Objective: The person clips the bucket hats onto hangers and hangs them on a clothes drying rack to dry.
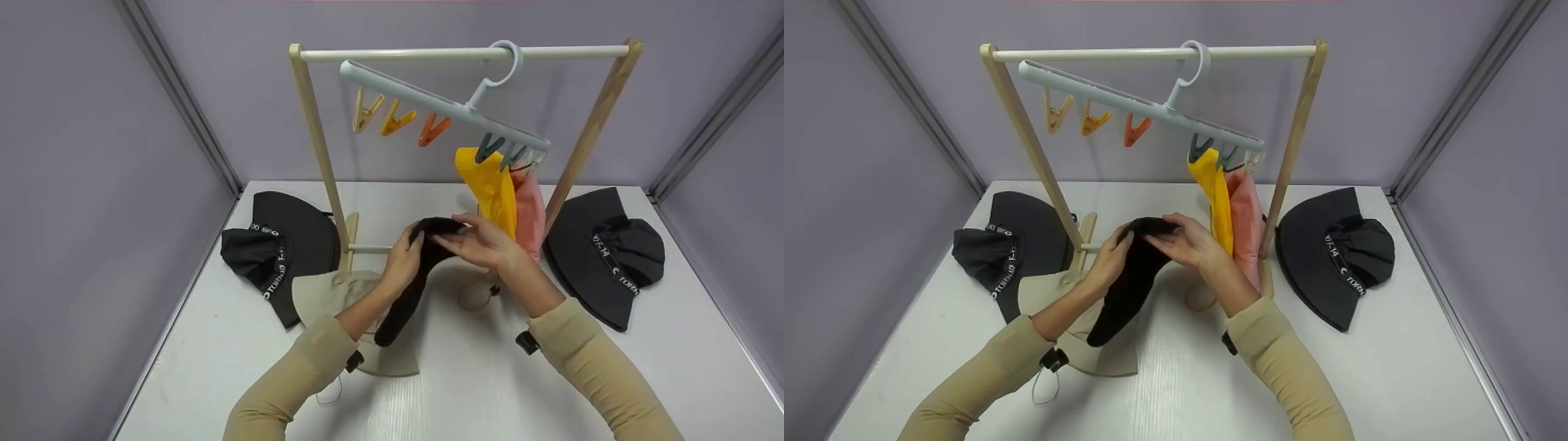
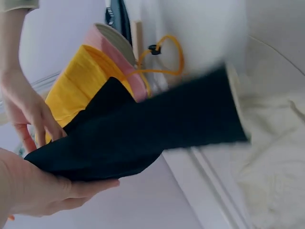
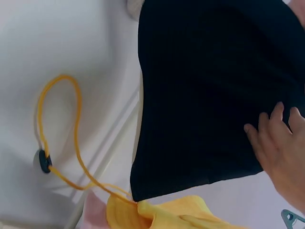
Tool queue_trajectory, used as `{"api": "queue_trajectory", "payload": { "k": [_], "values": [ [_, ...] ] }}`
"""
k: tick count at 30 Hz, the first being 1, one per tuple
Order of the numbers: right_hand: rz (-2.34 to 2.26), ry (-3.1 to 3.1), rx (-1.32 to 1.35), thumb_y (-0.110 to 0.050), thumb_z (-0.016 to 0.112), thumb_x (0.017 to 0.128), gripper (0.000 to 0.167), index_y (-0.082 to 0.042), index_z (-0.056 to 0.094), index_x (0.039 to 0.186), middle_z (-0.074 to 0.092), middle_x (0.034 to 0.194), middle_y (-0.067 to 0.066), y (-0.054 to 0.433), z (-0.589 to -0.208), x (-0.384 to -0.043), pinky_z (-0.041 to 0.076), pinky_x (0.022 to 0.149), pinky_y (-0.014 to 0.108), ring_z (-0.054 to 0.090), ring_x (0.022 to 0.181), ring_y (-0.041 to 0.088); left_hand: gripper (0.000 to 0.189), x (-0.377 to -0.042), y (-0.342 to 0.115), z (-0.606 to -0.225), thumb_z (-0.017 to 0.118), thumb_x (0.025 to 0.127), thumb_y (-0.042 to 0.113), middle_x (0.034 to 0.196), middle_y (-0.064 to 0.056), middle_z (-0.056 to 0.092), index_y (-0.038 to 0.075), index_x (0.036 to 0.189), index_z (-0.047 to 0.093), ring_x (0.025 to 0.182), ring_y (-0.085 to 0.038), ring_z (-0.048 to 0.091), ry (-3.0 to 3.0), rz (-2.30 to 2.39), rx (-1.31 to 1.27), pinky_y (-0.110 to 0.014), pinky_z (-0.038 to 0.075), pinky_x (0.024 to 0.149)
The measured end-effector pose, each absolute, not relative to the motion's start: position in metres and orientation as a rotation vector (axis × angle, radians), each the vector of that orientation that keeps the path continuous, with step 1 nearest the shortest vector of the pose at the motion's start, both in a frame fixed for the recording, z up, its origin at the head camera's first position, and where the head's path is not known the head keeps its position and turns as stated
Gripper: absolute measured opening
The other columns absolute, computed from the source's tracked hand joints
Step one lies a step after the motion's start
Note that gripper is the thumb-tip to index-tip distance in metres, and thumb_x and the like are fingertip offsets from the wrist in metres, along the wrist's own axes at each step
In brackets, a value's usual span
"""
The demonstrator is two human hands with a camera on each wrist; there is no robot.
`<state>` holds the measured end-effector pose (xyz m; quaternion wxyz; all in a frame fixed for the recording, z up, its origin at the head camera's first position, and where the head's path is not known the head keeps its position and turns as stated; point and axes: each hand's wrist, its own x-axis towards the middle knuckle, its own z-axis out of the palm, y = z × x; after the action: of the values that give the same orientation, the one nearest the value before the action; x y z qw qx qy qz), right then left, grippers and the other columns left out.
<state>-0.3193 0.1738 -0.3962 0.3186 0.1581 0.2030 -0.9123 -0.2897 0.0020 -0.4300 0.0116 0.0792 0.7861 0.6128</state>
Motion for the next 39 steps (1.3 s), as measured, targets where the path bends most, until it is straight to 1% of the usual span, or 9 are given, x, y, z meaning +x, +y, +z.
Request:
{"api": "queue_trajectory", "payload": {
  "k": [4, 9, 14, 17, 21, 28, 33, 36, 39],
  "values": [
    [-2.358, 0.600, 0.365, -0.012, 0.043, 0.098, 0.060, 0.002, 0.007, 0.143, 0.015, 0.145, 0.025, 0.179, -0.396, -0.315, 0.025, 0.103, 0.038, 0.028, 0.130, 0.033, 0.043, -0.291, 0.000, -0.431, 0.036, 0.100, 0.024, 0.139, -0.014, 0.039, 0.002, 0.138, 0.037, 0.128, -0.025, 0.032, 2.353, 1.955, 0.107, -0.035, 0.025, 0.103],
    [-2.301, 0.641, 0.331, -0.013, 0.047, 0.097, 0.064, 0.004, 0.006, 0.144, 0.016, 0.146, 0.024, 0.187, -0.394, -0.311, 0.025, 0.103, 0.039, 0.024, 0.132, 0.034, 0.044, -0.292, -0.006, -0.434, 0.036, 0.100, 0.024, 0.140, -0.015, 0.036, 0.002, 0.138, 0.036, 0.129, -0.026, 0.030, 2.308, 1.994, 0.014, -0.036, 0.025, 0.103],
    [-2.281, 0.743, 0.301, -0.014, 0.051, 0.095, 0.062, 0.001, 0.016, 0.144, 0.021, 0.146, 0.019, 0.193, -0.391, -0.314, 0.027, 0.102, 0.039, 0.031, 0.128, 0.033, 0.047, -0.291, -0.013, -0.434, 0.035, 0.100, 0.026, 0.143, -0.015, 0.032, 0.002, 0.141, 0.033, 0.131, -0.026, 0.027, 2.257, 2.030, -0.071, -0.037, 0.023, 0.104],
    [-2.302, 0.759, 0.295, -0.014, 0.051, 0.095, 0.061, -0.001, 0.017, 0.144, 0.018, 0.148, 0.016, 0.197, -0.389, -0.316, 0.027, 0.102, 0.038, 0.036, 0.126, 0.033, 0.048, -0.291, -0.017, -0.432, 0.035, 0.101, 0.026, 0.144, -0.015, 0.030, 0.001, 0.141, 0.030, 0.132, -0.026, 0.025, 2.228, 2.082, -0.107, -0.036, 0.021, 0.105],
    [-2.347, 0.786, 0.268, -0.013, 0.049, 0.096, 0.060, -0.002, 0.016, 0.145, 0.016, 0.149, 0.015, 0.201, -0.383, -0.319, 0.025, 0.103, 0.038, 0.032, 0.128, 0.032, 0.048, -0.293, -0.018, -0.427, 0.034, 0.101, 0.025, 0.144, -0.015, 0.029, 0.001, 0.142, 0.028, 0.132, -0.026, 0.024, 2.228, 2.135, -0.133, -0.035, 0.020, 0.105],
    [-2.472, 1.161, 0.239, -0.011, 0.053, 0.094, 0.047, -0.001, 0.031, 0.134, 0.026, 0.144, 0.016, 0.206, -0.363, -0.326, 0.029, 0.101, 0.035, 0.030, 0.130, 0.030, 0.049, -0.298, -0.007, -0.416, 0.033, 0.101, 0.024, 0.146, -0.015, 0.025, 0.002, 0.144, 0.024, 0.133, -0.027, 0.021, 2.205, 2.217, -0.160, -0.035, 0.019, 0.106],
    [-2.511, 1.380, 0.194, -0.009, 0.048, 0.096, 0.031, 0.002, 0.041, 0.123, 0.036, 0.135, 0.017, 0.208, -0.349, -0.334, 0.029, 0.101, 0.034, 0.032, 0.128, 0.032, 0.047, -0.304, 0.006, -0.412, 0.034, 0.101, 0.022, 0.145, -0.016, 0.027, 0.001, 0.143, 0.026, 0.133, -0.026, 0.022, 2.250, 2.277, -0.171, -0.033, 0.018, 0.106],
    [-2.506, 1.400, 0.148, -0.009, 0.045, 0.097, 0.032, 0.003, 0.039, 0.126, 0.038, 0.132, 0.018, 0.207, -0.342, -0.340, 0.028, 0.101, 0.033, 0.031, 0.128, 0.031, 0.046, -0.307, 0.014, -0.411, 0.034, 0.101, 0.020, 0.144, -0.017, 0.028, 0.000, 0.142, 0.028, 0.132, -0.026, 0.023, 2.264, 2.314, -0.189, -0.031, 0.019, 0.105],
    [-2.508, 1.415, 0.114, -0.008, 0.044, 0.097, 0.041, 0.005, 0.032, 0.134, 0.039, 0.132, 0.018, 0.204, -0.337, -0.344, 0.028, 0.101, 0.034, 0.033, 0.127, 0.030, 0.046, -0.311, 0.022, -0.411, 0.035, 0.101, 0.020, 0.144, -0.016, 0.030, 0.001, 0.142, 0.029, 0.132, -0.025, 0.024, 2.271, 2.333, -0.219, -0.030, 0.019, 0.105]
  ]
}}
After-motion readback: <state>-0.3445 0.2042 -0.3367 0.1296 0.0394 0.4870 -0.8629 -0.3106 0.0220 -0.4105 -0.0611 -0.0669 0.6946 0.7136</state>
